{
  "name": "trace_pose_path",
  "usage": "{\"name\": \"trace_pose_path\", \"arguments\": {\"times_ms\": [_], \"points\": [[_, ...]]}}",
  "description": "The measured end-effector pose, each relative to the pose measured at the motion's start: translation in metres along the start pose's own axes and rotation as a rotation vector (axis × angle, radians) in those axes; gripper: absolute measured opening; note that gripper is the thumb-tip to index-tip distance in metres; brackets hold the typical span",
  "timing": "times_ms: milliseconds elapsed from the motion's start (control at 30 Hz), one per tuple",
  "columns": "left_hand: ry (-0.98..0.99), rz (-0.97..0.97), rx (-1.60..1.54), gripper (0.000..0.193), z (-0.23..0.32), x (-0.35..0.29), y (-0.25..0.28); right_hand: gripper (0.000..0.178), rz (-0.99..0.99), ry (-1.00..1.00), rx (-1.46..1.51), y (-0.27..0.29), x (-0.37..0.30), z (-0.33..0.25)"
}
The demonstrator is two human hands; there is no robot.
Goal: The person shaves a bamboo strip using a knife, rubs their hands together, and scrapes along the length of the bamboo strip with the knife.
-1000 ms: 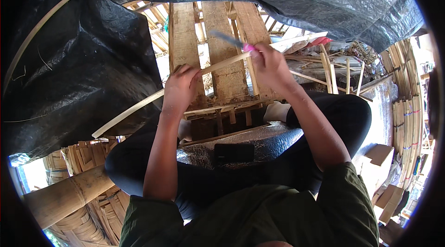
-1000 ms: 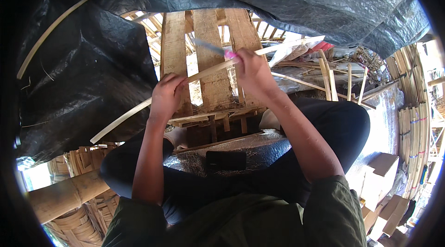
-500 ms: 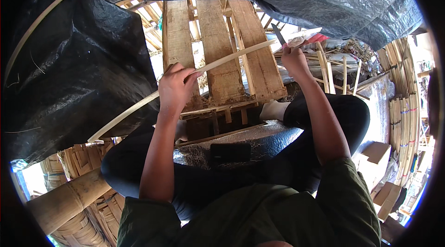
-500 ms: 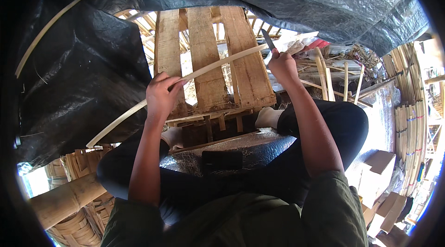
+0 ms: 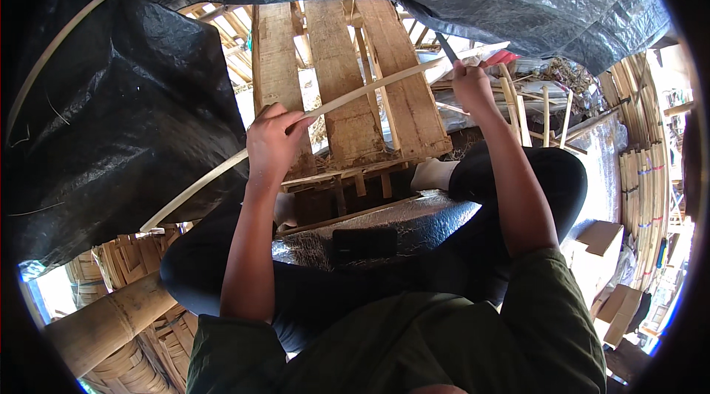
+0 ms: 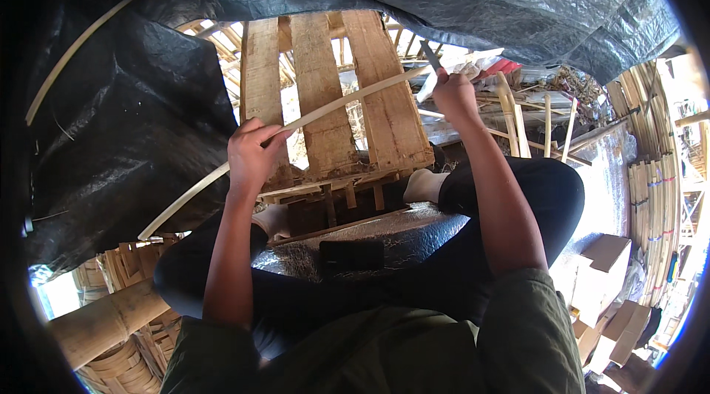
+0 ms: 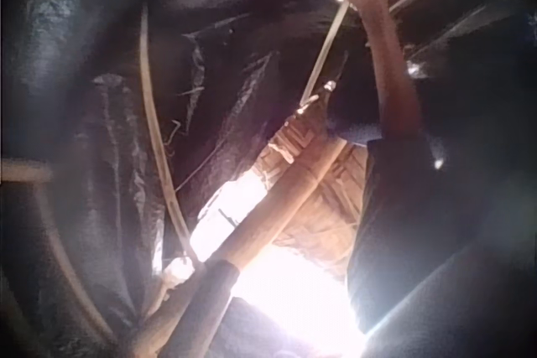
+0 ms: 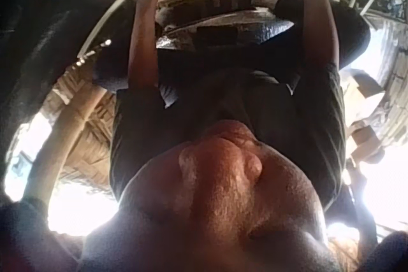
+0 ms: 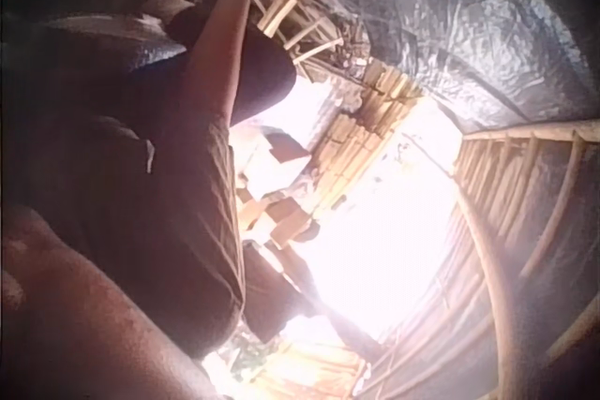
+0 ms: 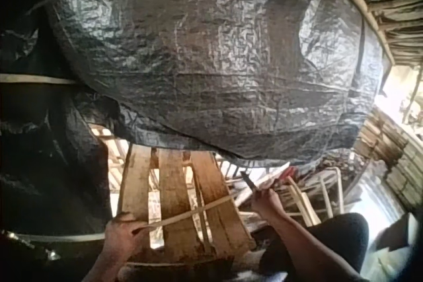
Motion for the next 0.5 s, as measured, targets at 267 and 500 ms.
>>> {"name": "trace_pose_path", "arguments": {"times_ms": [267,500], "points": [[0.027,-0.014,0.009,0.020,-0.003,0.000,-0.001,0.059,-0.016,0.274,-0.068,-0.045,-0.017,-0.014],[0.034,-0.011,0.000,0.020,-0.004,0.000,-0.001,0.063,-0.143,-0.028,-0.171,-0.012,0.027,0.023]]}}
Point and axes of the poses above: each hand's wrist, its own x-axis towards the middle knuckle, its own y-axis out of the back of the hand, z = x × y, the point moved 7 cm from there along x, towards the middle knuckle, and after that the axes turned 5 degrees about y, right-handed, at the moved point
